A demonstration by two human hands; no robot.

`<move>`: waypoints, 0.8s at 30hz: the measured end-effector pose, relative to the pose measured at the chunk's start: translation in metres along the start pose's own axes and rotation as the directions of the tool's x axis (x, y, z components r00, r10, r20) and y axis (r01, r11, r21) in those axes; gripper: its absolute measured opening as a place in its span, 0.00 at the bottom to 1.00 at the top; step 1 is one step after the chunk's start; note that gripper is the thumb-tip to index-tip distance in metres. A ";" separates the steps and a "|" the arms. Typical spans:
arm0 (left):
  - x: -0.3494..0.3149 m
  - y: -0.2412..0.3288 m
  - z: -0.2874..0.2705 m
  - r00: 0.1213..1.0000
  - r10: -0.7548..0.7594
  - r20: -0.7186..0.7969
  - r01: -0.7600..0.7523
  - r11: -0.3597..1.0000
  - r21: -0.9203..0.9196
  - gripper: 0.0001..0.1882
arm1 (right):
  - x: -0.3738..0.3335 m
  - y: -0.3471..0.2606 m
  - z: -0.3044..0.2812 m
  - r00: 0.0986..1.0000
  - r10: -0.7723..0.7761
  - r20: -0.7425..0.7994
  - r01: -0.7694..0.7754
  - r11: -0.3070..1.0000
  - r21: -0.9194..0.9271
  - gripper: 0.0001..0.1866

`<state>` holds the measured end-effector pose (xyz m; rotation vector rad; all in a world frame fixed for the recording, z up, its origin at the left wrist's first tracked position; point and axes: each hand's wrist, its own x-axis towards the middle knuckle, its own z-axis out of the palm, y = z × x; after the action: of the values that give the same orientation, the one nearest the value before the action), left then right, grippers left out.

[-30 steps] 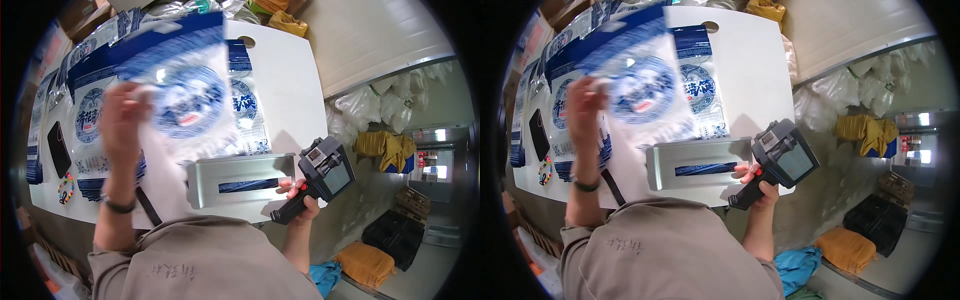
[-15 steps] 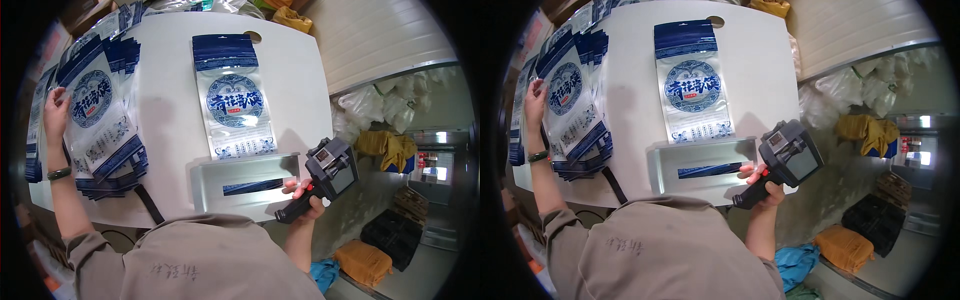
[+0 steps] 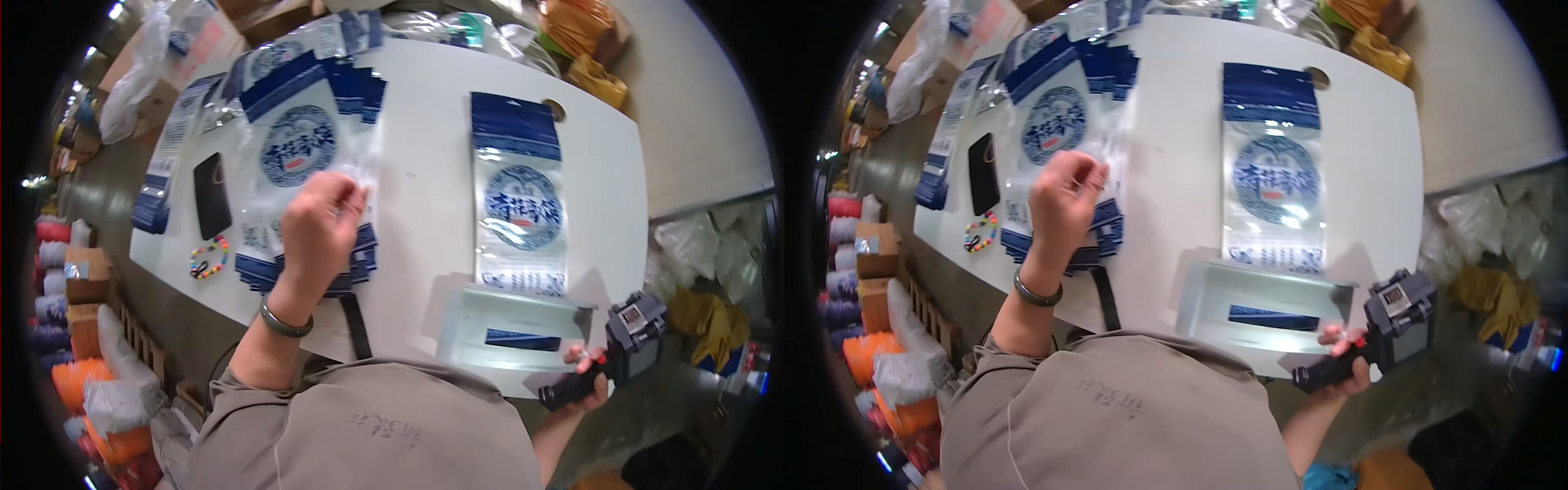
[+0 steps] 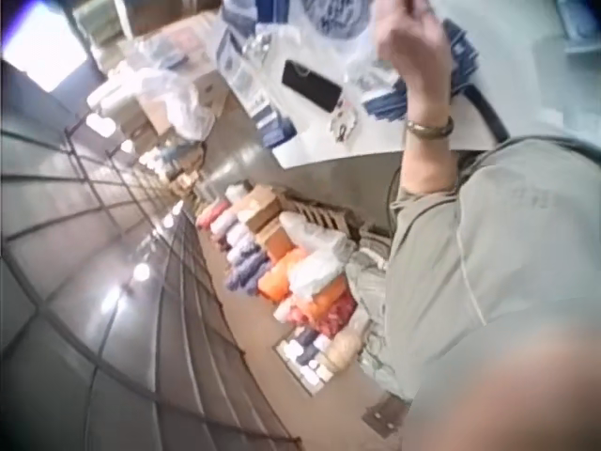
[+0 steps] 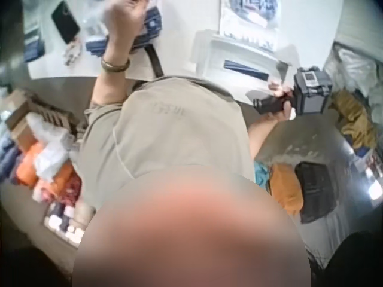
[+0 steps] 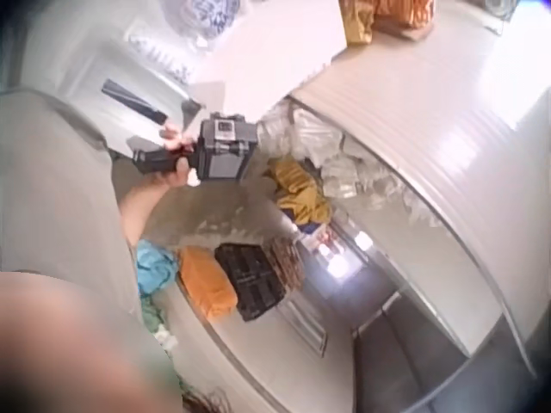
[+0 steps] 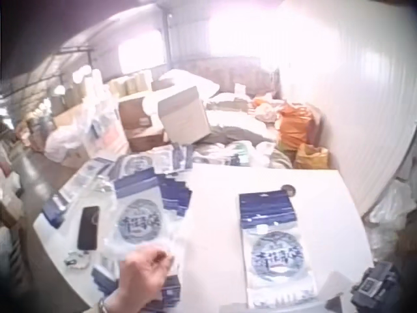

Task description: Printing labels or codes onto plastic packaging bags using a handheld inkjet printer.

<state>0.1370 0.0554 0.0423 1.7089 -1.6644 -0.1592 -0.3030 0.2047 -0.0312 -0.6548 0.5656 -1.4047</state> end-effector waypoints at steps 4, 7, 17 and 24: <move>0.028 -0.063 -0.044 0.979 -0.098 -0.180 0.155 0.926 0.344 0.17 | 0.002 0.003 -0.001 1.000 -0.006 0.020 0.006 1.000 0.004 0.20; 0.031 -0.124 -0.051 0.976 -0.161 -0.145 0.214 0.821 0.530 0.26 | 0.004 0.004 0.003 1.000 -0.017 0.007 0.017 1.000 -0.008 0.20; 0.049 -0.075 -0.042 0.984 -0.111 -0.140 0.151 0.935 0.321 0.20 | 0.004 0.006 0.017 0.993 -0.039 -0.108 0.035 0.998 -0.044 0.21; -0.030 0.067 0.028 0.334 0.068 0.940 0.555 0.792 -0.254 0.22 | 0.015 0.010 0.030 0.989 -0.094 -0.113 0.090 0.995 -0.045 0.21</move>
<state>0.0623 0.0782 0.0485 1.4073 -1.7076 -1.9422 -0.2733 0.1928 -0.0172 -0.6410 0.6626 -1.5281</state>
